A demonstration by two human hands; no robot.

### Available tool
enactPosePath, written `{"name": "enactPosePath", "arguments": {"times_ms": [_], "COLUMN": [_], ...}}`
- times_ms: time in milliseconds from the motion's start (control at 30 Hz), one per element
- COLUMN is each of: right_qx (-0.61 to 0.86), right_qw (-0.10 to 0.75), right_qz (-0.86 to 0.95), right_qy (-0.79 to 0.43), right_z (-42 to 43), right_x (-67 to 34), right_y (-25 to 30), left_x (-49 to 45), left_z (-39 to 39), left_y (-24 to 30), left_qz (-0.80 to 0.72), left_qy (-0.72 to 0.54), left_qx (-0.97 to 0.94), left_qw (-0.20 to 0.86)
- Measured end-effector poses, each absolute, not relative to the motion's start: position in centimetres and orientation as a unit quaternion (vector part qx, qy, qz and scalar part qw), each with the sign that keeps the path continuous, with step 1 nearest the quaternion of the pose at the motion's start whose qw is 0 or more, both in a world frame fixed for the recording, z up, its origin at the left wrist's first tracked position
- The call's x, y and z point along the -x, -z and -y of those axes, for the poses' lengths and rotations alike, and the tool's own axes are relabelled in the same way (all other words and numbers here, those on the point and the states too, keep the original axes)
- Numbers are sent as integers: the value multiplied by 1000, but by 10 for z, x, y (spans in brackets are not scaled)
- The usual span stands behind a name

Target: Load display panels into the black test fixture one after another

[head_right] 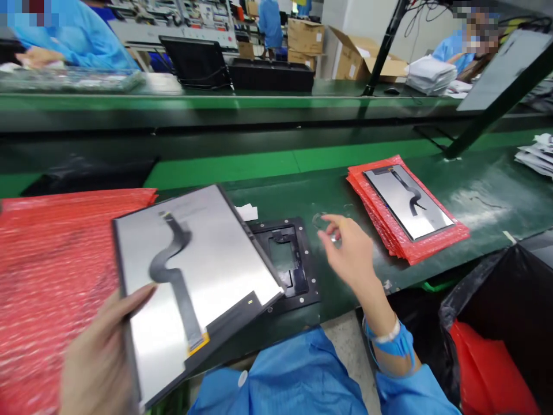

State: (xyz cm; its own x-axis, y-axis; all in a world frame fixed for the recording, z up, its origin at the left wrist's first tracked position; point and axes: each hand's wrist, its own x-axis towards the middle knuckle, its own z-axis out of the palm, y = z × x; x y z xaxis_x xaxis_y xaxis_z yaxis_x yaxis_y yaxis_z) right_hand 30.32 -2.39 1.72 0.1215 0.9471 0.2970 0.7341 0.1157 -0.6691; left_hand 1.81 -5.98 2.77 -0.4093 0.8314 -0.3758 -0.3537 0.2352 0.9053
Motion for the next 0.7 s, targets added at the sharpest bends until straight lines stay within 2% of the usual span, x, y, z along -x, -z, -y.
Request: {"name": "enactPosePath", "arguments": {"times_ms": [67, 133, 233, 300, 400, 533, 600, 700], "right_qx": [485, 319, 235, 248, 365, 473, 509, 555], "right_qw": [389, 357, 370, 434, 554, 690, 685, 603], "right_qz": [776, 876, 898, 866, 736, 486, 360, 290], "right_qy": [-107, -58, 32, 7, -139, -252, -377, -494], "right_z": [39, 48, 49, 44, 36, 17, 7, 0], "right_x": [-282, -258, -230, -223, -231, -254, -261, -261], "right_y": [-27, -32, -30, -27, -25, -16, -7, 8], "left_x": [-32, -43, -47, -42, -23, 10, 22, 34], "left_z": [52, 47, 46, 48, 55, 77, 88, 96], "left_y": [-36, -42, -42, -36, -16, 22, 37, 51], "left_qz": [-563, -539, -515, -472, -428, -588, -649, -667], "left_qy": [-596, -598, -588, -580, -559, -465, -413, -370], "left_qx": [-153, -149, -201, -271, -424, -517, -511, -510], "left_qw": [552, 574, 590, 606, 569, 412, 383, 397]}}
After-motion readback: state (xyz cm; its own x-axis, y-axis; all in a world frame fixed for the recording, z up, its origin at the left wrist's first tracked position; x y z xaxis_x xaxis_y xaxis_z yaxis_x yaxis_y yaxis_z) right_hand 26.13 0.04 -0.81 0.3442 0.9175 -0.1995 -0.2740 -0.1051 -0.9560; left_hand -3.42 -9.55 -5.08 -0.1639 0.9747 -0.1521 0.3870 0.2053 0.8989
